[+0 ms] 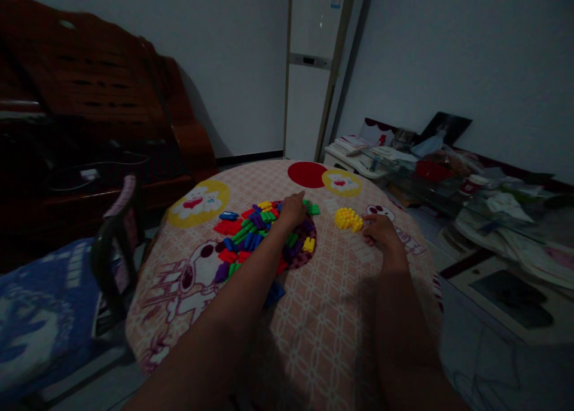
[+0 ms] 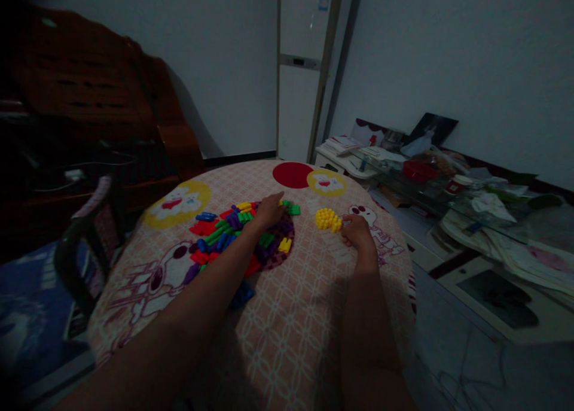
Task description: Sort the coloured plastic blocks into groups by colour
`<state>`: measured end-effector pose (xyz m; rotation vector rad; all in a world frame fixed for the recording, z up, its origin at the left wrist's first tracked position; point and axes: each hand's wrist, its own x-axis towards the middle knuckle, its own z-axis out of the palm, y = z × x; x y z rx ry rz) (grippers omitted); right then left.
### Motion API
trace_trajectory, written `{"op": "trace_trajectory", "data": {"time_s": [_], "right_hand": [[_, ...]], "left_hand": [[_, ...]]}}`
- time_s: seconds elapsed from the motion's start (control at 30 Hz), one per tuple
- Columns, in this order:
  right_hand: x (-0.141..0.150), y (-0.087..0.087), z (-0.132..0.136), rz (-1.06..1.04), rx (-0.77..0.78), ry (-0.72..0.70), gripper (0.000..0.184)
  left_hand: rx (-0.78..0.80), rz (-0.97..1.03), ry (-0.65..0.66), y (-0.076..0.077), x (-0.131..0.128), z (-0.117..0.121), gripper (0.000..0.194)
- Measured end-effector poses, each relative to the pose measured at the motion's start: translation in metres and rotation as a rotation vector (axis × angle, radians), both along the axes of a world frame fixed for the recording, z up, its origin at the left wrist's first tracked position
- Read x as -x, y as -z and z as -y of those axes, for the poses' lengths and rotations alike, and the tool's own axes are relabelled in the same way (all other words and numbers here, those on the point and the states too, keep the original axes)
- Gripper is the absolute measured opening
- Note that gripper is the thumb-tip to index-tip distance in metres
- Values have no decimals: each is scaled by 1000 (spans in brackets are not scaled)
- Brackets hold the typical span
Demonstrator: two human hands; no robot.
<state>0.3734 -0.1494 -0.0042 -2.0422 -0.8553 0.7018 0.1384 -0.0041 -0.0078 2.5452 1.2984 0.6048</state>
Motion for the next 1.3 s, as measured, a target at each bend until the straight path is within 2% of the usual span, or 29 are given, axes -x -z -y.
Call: {"op": "trace_trajectory", "data": {"time_s": [0.13, 0.37, 0.57, 0.67, 0.77, 0.87, 1.07, 1.17, 1.3], "right_hand": [[-1, 1, -1, 20, -6, 16, 53], [-5, 9, -3, 16, -41, 23, 45], [-3, 9, -3, 2, -40, 30, 42], [-1, 9, -3, -6, -57, 34, 39], [-2, 10, -3, -16, -50, 33, 37], [-4, 12, -4, -12, -46, 20, 35], [-8, 16, -3, -14, -68, 14, 37], [-9, 17, -4, -11, -67, 18, 36], [-7, 15, -4, -17, -53, 30, 34]], "left_hand": [[92, -182, -35, 1, -2, -8, 39], [119, -156, -89, 1, 5, 8, 51], [107, -118, 4, -16, -2, 30, 41], [39, -29, 101, -21, -18, 52, 48], [22, 42, 187, -16, -39, 78, 51], [72, 35, 188, -3, -56, 99, 43], [171, 191, 204, 24, -63, 110, 39], [203, 210, 213, 24, -59, 108, 33], [237, 216, 155, 16, -61, 107, 27]]}}
